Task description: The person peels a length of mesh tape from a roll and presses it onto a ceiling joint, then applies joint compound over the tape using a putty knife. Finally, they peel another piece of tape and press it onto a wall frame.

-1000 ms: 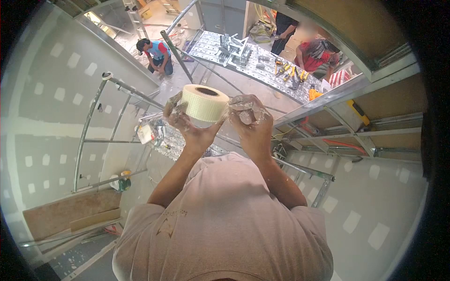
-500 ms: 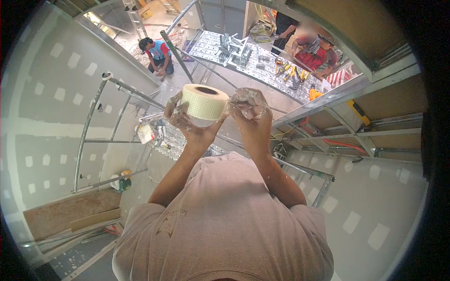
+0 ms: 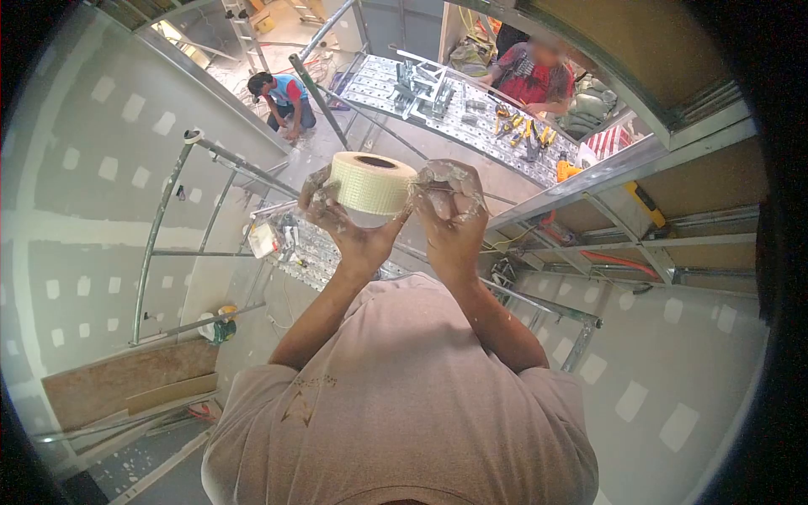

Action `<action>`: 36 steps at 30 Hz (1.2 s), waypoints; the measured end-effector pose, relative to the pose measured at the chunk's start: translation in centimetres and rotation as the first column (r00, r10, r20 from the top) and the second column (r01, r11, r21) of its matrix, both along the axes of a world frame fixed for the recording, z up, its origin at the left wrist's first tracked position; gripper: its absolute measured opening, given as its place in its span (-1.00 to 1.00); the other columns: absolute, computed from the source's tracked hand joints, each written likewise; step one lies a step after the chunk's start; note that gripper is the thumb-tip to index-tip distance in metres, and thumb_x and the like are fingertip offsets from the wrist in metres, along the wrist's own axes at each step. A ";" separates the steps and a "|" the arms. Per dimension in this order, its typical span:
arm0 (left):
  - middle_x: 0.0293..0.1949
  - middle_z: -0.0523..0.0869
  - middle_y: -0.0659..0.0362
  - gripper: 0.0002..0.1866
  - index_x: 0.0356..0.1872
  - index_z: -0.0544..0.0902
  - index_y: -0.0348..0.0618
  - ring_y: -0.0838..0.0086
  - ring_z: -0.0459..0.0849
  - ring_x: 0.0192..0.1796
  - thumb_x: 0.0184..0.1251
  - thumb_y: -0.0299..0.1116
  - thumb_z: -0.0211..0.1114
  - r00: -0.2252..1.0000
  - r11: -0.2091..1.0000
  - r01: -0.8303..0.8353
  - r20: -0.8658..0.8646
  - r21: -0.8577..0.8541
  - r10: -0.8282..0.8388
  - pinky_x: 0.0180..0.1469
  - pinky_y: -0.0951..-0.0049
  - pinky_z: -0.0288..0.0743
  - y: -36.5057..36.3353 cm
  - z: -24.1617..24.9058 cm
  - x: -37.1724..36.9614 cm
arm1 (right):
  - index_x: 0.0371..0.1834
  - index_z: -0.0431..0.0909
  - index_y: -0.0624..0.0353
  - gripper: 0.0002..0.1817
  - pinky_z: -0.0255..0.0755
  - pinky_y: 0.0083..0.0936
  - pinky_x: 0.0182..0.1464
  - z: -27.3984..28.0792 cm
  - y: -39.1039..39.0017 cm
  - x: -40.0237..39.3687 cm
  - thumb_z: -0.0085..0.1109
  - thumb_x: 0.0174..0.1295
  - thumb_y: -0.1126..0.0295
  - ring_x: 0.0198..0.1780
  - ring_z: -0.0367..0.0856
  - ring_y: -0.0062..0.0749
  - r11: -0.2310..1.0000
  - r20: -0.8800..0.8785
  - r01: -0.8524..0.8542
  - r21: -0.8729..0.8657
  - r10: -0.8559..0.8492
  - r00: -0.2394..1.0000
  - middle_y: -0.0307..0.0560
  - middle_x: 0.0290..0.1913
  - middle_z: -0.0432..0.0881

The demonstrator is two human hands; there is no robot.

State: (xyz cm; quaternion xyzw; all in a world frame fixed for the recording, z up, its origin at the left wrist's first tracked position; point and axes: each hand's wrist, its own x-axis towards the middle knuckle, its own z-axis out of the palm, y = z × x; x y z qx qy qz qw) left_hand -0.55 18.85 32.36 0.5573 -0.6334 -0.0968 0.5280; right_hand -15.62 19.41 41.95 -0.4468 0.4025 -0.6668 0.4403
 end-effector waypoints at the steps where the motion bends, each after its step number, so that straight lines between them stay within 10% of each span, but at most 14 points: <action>1: 0.34 0.02 -0.10 0.28 0.51 -0.06 -0.12 -0.05 -0.01 0.51 -0.05 -0.06 0.77 1.000 1.000 0.000 0.000 0.000 0.000 0.45 -0.14 0.30 0.0 0.0 -0.1 | 0.12 0.53 0.32 -0.62 0.59 -0.46 0.19 0.1 0.1 0.0 0.39 0.26 0.65 0.11 0.65 -0.45 1.000 0.000 0.000 0.000 0.000 1.000 -0.08 0.09 0.63; 10: 0.38 0.04 -0.11 0.29 0.53 -0.10 -0.17 0.01 0.05 0.53 0.01 -0.05 0.75 0.993 0.988 -0.010 0.120 0.152 -0.008 0.50 -0.07 0.23 1.2 2.2 -0.5 | 0.23 0.52 0.38 -0.52 0.62 -0.54 0.16 1.1 0.6 -0.4 0.40 0.23 0.67 0.16 0.63 -0.46 0.998 0.011 -0.060 0.016 0.060 0.998 -0.09 0.28 0.43; 13: 0.43 0.09 -0.16 0.36 0.57 -0.21 -0.22 0.00 0.14 0.54 0.02 -0.07 0.74 0.997 0.990 -0.044 0.071 0.136 0.034 0.56 -0.03 0.13 1.0 0.6 0.0 | 0.22 0.52 0.39 -0.52 0.62 -0.53 0.16 1.1 0.7 -0.3 0.40 0.22 0.67 0.16 0.63 -0.46 0.996 0.036 -0.078 0.032 0.077 0.996 -0.10 0.27 0.44; 15: 0.48 0.09 -0.21 0.36 0.60 -0.17 -0.30 -0.01 0.23 0.52 0.02 -0.07 0.73 0.938 0.974 0.174 -0.327 0.147 -0.118 0.59 -0.02 0.03 0.9 0.8 -0.7 | 0.24 0.50 0.39 -0.50 0.62 -0.53 0.16 1.8 0.9 -0.1 0.40 0.22 0.68 0.17 0.63 -0.46 0.997 0.097 -0.077 0.025 0.074 0.993 -0.10 0.28 0.44; 19: 0.47 0.14 -0.22 0.30 0.60 -0.04 -0.36 0.02 0.23 0.51 0.02 -0.10 0.74 0.974 0.973 0.137 -0.202 0.184 -0.099 0.57 -0.02 0.05 1.3 1.6 -0.7 | 0.30 0.44 0.36 -0.45 0.61 -0.52 0.16 2.0 1.2 -0.2 0.38 0.23 0.68 0.17 0.63 -0.45 0.996 0.107 -0.090 0.015 0.088 0.990 -0.09 0.25 0.49; 28: 0.39 0.35 -0.19 0.19 0.55 0.11 -0.36 0.02 0.43 0.39 0.02 -0.16 0.74 0.944 0.976 0.173 -0.304 0.135 -0.125 0.47 0.00 0.27 1.5 1.1 -1.0 | 0.32 0.38 0.32 -0.44 0.56 -0.50 0.19 2.3 1.4 -0.3 0.35 0.27 0.68 0.16 0.63 -0.47 0.994 0.110 -0.113 -0.001 0.112 0.988 -0.05 0.17 0.61; 30: 0.29 0.61 -0.05 -0.11 0.40 0.36 -0.42 0.28 0.61 0.29 0.04 -0.51 0.69 0.953 0.993 0.101 -0.293 0.062 -0.079 0.39 0.23 0.47 1.7 1.7 -1.4 | 0.27 0.43 0.32 -0.52 0.56 -0.51 0.19 2.4 1.5 -0.5 0.32 0.30 0.68 0.15 0.64 -0.46 0.996 0.035 -0.093 -0.014 0.093 0.995 -0.06 0.16 0.62; 34: 0.29 0.61 -0.04 -0.11 0.40 0.36 -0.43 0.28 0.62 0.27 0.04 -0.50 0.68 0.980 0.986 0.089 -0.190 0.144 -0.061 0.37 0.25 0.49 2.0 2.4 -1.5 | 0.24 0.47 0.33 -0.58 0.55 -0.50 0.19 2.7 1.8 -0.6 0.30 0.33 0.67 0.15 0.64 -0.47 0.996 0.058 -0.082 0.018 0.081 0.995 -0.07 0.14 0.63; 36: 0.42 0.41 -0.18 0.19 0.56 0.08 -0.38 0.09 0.38 0.50 0.07 -0.09 0.71 0.861 0.934 0.275 -0.490 0.229 -0.134 0.55 -0.05 0.15 2.1 2.8 -1.3 | 0.24 0.47 0.33 -0.59 0.54 -0.50 0.19 2.7 1.9 -0.7 0.30 0.35 0.64 0.14 0.64 -0.49 0.998 0.032 -0.070 0.005 0.070 0.997 -0.09 0.12 0.64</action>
